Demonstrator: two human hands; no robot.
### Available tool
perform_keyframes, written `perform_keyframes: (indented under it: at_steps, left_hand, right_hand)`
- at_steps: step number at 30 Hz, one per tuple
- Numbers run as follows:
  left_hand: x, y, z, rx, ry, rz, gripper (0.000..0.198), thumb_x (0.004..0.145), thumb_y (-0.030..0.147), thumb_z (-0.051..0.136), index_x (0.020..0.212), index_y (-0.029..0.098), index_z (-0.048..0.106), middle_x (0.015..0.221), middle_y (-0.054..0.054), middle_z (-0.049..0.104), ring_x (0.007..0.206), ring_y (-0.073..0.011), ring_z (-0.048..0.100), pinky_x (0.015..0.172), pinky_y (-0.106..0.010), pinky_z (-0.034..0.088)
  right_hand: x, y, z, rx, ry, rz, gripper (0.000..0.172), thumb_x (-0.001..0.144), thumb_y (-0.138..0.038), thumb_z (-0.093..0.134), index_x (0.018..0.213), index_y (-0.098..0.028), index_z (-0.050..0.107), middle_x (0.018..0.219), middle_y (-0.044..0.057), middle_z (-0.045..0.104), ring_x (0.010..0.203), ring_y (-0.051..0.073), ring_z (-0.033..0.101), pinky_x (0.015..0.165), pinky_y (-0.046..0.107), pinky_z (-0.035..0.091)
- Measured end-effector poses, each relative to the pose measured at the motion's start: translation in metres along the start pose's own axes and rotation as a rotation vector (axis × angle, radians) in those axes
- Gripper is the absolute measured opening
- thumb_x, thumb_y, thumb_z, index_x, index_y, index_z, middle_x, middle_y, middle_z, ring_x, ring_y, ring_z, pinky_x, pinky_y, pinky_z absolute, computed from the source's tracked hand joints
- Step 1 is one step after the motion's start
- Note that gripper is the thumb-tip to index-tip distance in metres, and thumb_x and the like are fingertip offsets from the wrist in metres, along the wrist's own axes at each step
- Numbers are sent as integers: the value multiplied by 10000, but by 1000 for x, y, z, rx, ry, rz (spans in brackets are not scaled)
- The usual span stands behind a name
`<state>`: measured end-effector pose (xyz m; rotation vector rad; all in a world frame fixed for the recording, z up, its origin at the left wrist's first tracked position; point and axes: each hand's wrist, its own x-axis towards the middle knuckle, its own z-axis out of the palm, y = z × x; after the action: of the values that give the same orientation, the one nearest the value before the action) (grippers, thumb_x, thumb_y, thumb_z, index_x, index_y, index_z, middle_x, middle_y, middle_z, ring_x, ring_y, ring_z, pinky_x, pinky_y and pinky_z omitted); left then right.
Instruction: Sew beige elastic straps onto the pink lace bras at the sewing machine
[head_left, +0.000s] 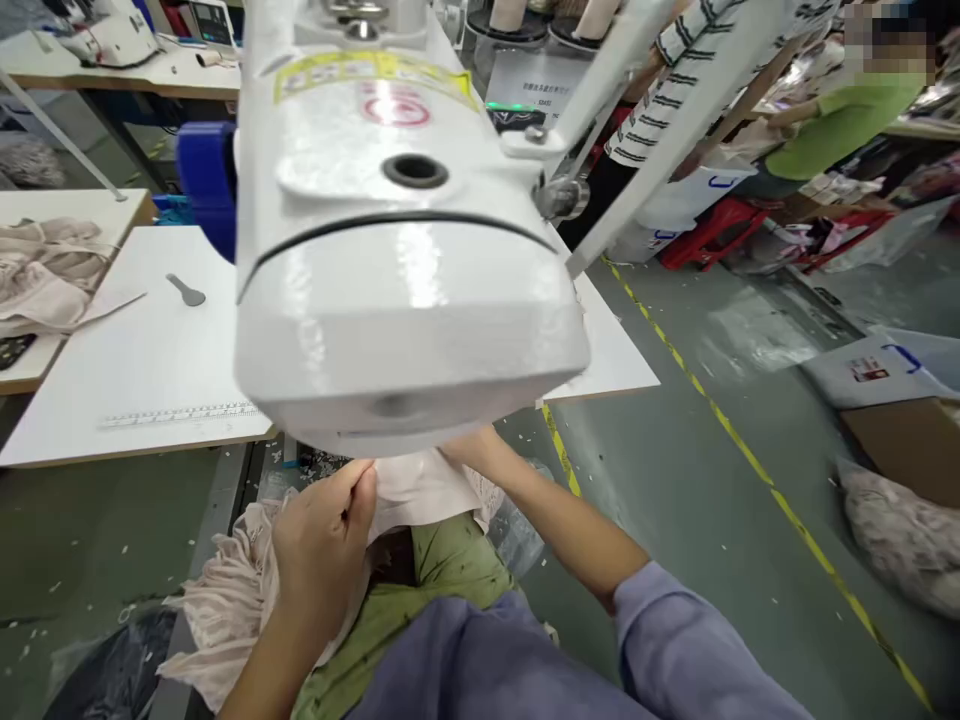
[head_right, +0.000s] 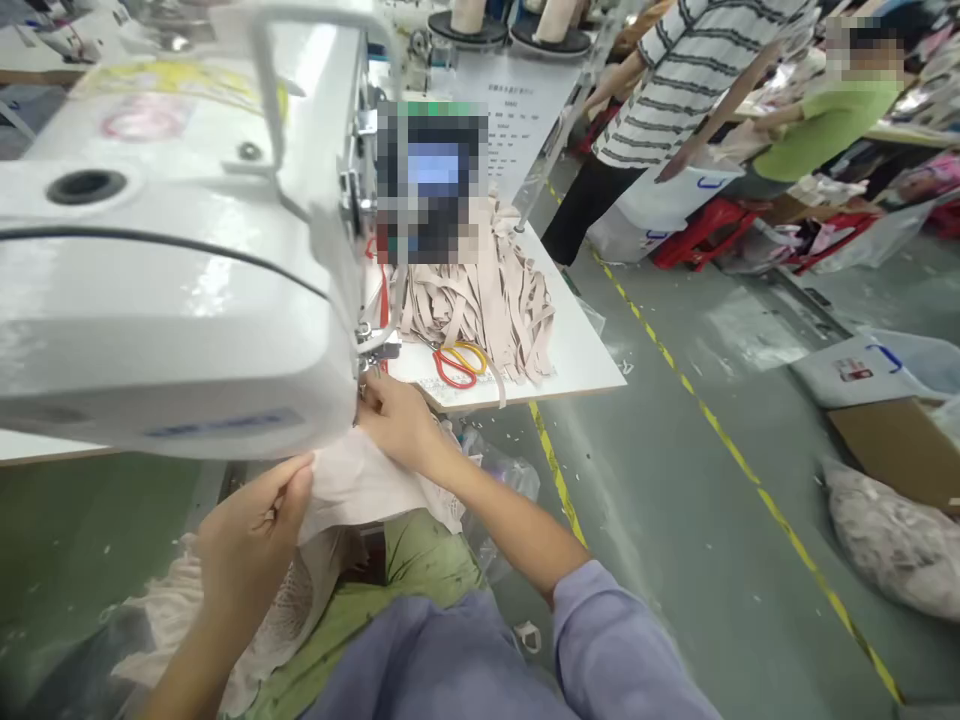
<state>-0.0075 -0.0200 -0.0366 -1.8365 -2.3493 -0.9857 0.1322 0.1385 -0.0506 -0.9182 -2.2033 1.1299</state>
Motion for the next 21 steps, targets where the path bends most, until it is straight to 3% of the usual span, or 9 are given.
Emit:
perform_keyframes:
  at_steps: [5, 8, 11, 16, 21]
  left_hand:
    - [2, 2, 0, -20, 11, 14, 306, 974, 344, 492, 970, 214, 769, 902, -10, 796, 713, -169, 723, 630, -243, 471]
    - [5, 4, 0, -51, 11, 22, 305, 973, 339, 498, 961, 205, 771, 886, -12, 795, 714, -165, 725, 635, -239, 483]
    - [6, 6, -1, -90, -8, 14, 298, 971, 337, 501, 964, 209, 770, 854, 1, 793, 697, -156, 719, 632, -231, 490]
    - [5, 12, 1, -86, 10, 2, 298, 968, 356, 500, 962, 229, 769, 930, -12, 795, 739, -171, 727, 640, -238, 496]
    - [7, 11, 2, -77, 11, -14, 263, 951, 362, 528, 991, 243, 758, 968, -20, 791, 819, -188, 736, 695, -244, 517]
  right_hand:
    - [-28, 52, 12, 89, 168, 140, 392, 929, -496, 454, 1188, -208, 515, 941, 64, 679, 843, 220, 635, 794, 365, 535]
    - [-70, 102, 20, 34, 272, 338, 458, 918, -587, 458, 1165, -206, 517, 1097, 117, 656, 999, 240, 637, 904, 387, 527]
    - [-114, 155, 29, -3, 289, 450, 560, 916, -647, 396, 1230, -189, 469, 1205, 177, 603, 1113, 275, 607, 963, 443, 512]
    - [-149, 214, 42, -31, 134, 554, 744, 846, -784, 320, 1229, -185, 542, 1173, 174, 643, 1067, 302, 644, 903, 479, 543]
    - [-163, 234, 28, -49, 15, 523, 779, 839, -822, 280, 1118, -192, 644, 1123, 156, 678, 1018, 279, 659, 886, 439, 538]
